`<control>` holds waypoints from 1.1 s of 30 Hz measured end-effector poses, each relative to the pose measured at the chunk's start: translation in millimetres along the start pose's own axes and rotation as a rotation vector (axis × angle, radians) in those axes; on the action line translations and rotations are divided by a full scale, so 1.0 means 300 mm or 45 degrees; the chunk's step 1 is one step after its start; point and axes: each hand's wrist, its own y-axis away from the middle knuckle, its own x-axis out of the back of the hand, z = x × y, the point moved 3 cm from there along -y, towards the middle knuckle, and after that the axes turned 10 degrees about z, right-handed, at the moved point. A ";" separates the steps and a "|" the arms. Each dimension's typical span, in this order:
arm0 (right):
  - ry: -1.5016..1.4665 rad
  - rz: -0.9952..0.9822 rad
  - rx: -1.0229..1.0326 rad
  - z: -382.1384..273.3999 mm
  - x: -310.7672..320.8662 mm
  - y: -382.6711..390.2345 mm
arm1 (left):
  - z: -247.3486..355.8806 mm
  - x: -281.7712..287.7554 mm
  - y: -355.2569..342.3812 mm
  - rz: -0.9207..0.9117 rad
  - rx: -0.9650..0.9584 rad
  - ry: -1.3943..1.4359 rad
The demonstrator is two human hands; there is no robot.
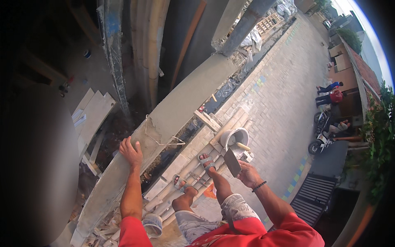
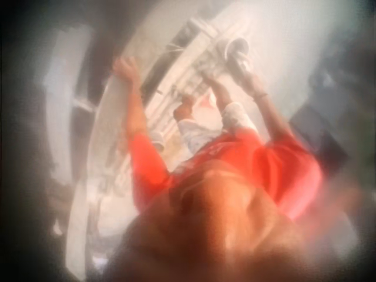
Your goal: The person scoops cement from a bucket with a trowel and applies it to a curved concrete surface, smoothing it with a hand trowel. The person repeatedly scoops and spreads cement along the surface while standing on scaffolding.
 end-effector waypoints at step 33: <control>1.111 0.484 1.706 -0.469 -0.593 -0.844 | -0.003 -0.124 -0.006 0.158 0.474 -0.373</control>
